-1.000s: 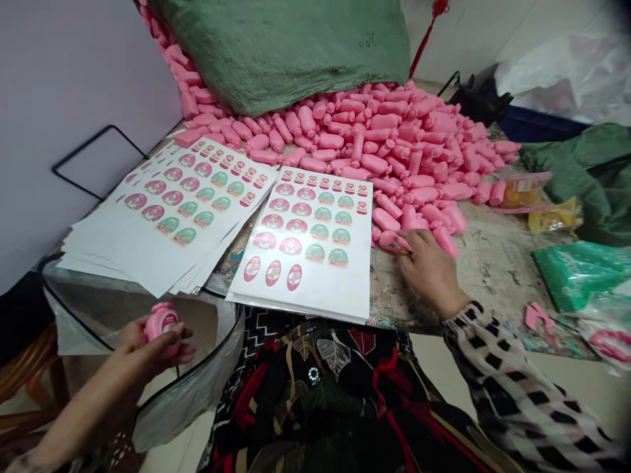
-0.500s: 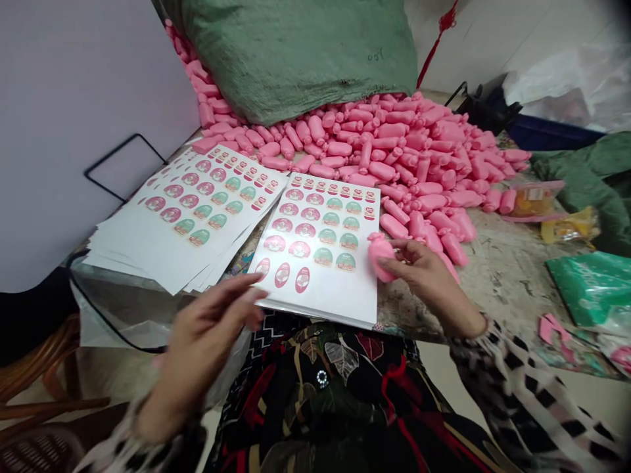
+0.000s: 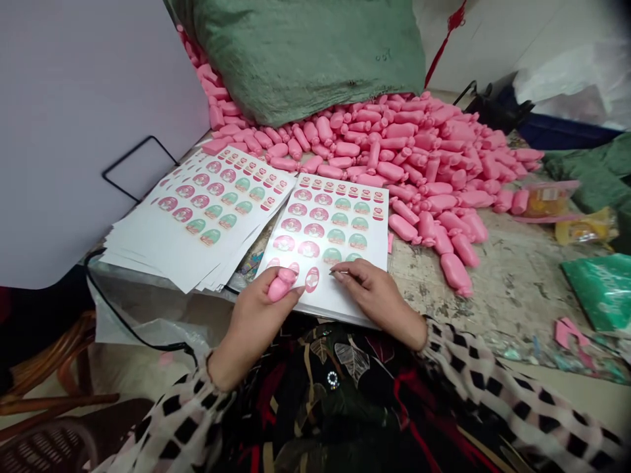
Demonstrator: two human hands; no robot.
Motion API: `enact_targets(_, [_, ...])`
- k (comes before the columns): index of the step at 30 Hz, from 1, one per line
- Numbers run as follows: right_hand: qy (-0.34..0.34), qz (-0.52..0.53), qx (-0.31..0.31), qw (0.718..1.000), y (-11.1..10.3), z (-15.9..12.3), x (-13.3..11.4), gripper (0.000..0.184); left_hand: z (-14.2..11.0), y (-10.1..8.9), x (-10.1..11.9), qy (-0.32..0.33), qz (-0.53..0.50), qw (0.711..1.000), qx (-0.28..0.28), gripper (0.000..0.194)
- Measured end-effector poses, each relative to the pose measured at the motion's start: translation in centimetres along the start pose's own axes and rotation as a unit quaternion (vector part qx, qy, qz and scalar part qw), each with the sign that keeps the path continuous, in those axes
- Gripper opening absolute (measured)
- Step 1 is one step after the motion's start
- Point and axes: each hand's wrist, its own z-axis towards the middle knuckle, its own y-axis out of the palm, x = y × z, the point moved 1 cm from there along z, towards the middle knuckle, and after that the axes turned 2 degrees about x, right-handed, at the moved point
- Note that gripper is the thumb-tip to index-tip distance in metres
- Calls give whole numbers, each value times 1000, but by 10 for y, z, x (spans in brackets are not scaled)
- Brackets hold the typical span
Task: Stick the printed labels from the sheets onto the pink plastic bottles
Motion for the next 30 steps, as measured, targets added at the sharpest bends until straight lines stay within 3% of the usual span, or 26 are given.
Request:
enact_targets(2, [-22, -93, 13, 995, 8, 5, 0, 23, 0, 0, -3, 75, 153, 985, -1, 27])
enact_targets(4, [-33, -164, 23, 986, 15, 9, -4, 22, 0, 3, -7, 120, 231, 965, -22, 31])
enact_targets(9, [-48, -258, 24, 965, 20, 12, -12, 20, -2, 10, -12, 116, 322, 939, -34, 40])
enact_targets(15, [-63, -284, 7, 957, 17, 14, -14, 22, -4, 9, -10, 111, 332, 936, -39, 43])
enact_targets(21, [-59, -203, -3, 977, 23, 9, -10, 20, -5, 10, -11, 100, 333, 937, -37, 43])
enact_targets(24, [-49, -184, 23, 981, 27, 5, -9, 19, -5, 10, -12, 103, 332, 937, -34, 43])
enact_targets(30, [-48, -252, 33, 966, 22, 7, -14, 22, -6, 9, -14, 111, 321, 940, -30, 45])
